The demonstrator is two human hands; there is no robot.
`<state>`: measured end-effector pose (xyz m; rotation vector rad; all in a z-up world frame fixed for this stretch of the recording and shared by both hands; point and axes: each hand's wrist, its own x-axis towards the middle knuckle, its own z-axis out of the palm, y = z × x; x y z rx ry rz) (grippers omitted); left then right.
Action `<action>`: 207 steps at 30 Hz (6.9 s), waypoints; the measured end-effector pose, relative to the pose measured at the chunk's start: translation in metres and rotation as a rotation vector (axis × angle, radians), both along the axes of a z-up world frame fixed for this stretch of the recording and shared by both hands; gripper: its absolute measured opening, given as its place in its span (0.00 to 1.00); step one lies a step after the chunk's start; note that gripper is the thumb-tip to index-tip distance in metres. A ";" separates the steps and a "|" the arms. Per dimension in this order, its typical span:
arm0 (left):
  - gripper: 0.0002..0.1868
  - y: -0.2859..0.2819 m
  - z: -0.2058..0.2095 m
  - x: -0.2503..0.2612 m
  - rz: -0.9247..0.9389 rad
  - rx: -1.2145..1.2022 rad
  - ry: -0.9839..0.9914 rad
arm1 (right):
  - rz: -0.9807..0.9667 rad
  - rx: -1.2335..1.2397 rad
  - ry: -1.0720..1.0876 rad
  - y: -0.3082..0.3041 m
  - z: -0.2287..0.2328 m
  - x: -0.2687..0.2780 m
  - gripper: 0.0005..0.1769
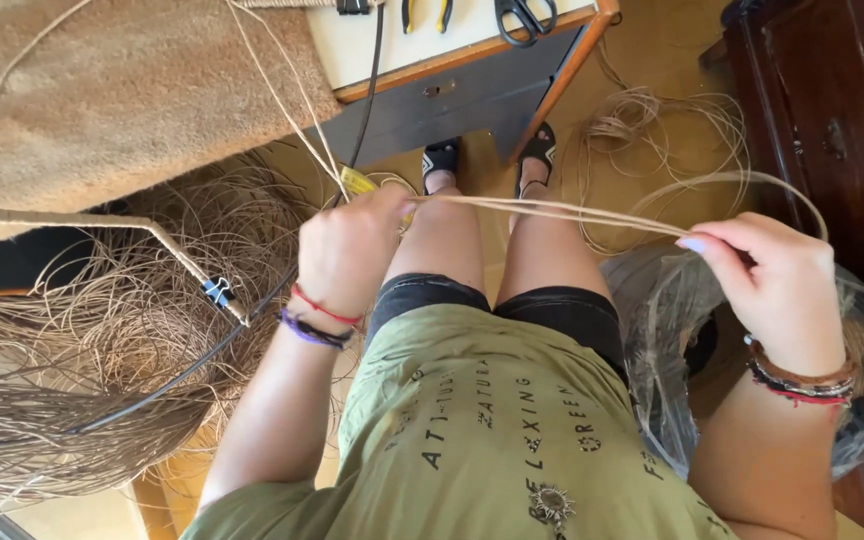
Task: Measuring and cutting lengths of natural fiber using a tape measure and scissors.
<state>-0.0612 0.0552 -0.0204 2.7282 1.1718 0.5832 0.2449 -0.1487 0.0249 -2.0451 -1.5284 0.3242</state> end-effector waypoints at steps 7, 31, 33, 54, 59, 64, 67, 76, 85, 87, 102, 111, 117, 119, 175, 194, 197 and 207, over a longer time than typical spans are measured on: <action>0.53 -0.044 0.020 0.048 -0.257 0.173 0.151 | 0.165 -0.011 -0.112 0.031 -0.008 -0.048 0.04; 0.10 -0.054 0.006 0.061 -0.404 -0.306 -0.254 | 0.314 0.002 0.011 0.043 -0.002 -0.047 0.07; 0.04 -0.038 0.008 0.043 -0.342 -0.164 -0.300 | 0.210 -0.052 -0.001 0.036 -0.002 -0.031 0.06; 0.06 -0.056 0.005 0.051 -0.387 -0.226 -0.316 | 0.300 -0.115 -0.027 0.055 0.002 -0.051 0.05; 0.03 -0.032 -0.008 0.023 -0.294 -0.156 -0.225 | 0.228 -0.123 0.051 0.048 0.006 -0.025 0.03; 0.06 -0.010 -0.015 -0.004 -0.165 -0.144 -0.084 | 0.179 -0.165 0.033 0.052 0.005 -0.012 0.04; 0.08 -0.004 -0.027 -0.014 -0.109 -0.202 0.006 | 0.198 -0.162 0.027 0.056 0.003 -0.013 0.03; 0.19 -0.035 -0.007 0.059 -0.395 -0.502 -0.330 | 0.455 -0.185 -0.106 0.096 -0.001 -0.043 0.05; 0.09 -0.004 -0.028 0.057 -0.105 -0.585 -0.357 | 0.238 0.156 0.013 0.170 -0.041 -0.019 0.08; 0.11 0.007 -0.024 0.053 -0.089 -0.726 -0.408 | 0.193 0.254 -0.203 0.202 -0.064 -0.007 0.18; 0.13 0.052 -0.026 0.058 -0.053 -1.027 -0.529 | 0.034 -0.028 -0.690 0.241 -0.098 0.023 0.15; 0.11 0.023 -0.026 0.049 -0.196 -1.099 -0.569 | 0.559 -0.500 1.421 0.050 -0.132 0.029 0.32; 0.14 -0.009 -0.008 0.052 -0.174 -1.170 -0.264 | 0.255 -0.148 1.160 0.056 -0.076 -0.039 0.30; 0.15 -0.017 -0.004 0.052 -0.185 -1.173 -0.254 | 0.219 -0.147 1.136 0.053 -0.084 -0.041 0.27; 0.15 0.026 -0.027 0.077 -0.486 -0.967 -0.887 | 0.229 -0.103 0.302 0.118 -0.095 -0.048 0.11; 0.15 -0.058 -0.025 0.116 -0.127 -1.504 -1.517 | 0.274 0.155 0.865 0.064 -0.085 -0.088 0.31; 0.14 -0.048 -0.024 0.118 -0.103 -1.494 -1.676 | 0.166 0.036 1.059 0.046 -0.095 -0.086 0.24; 0.08 0.016 -0.022 0.050 -0.098 -1.313 -2.130 | 0.080 -0.360 0.519 -0.015 -0.048 -0.005 0.09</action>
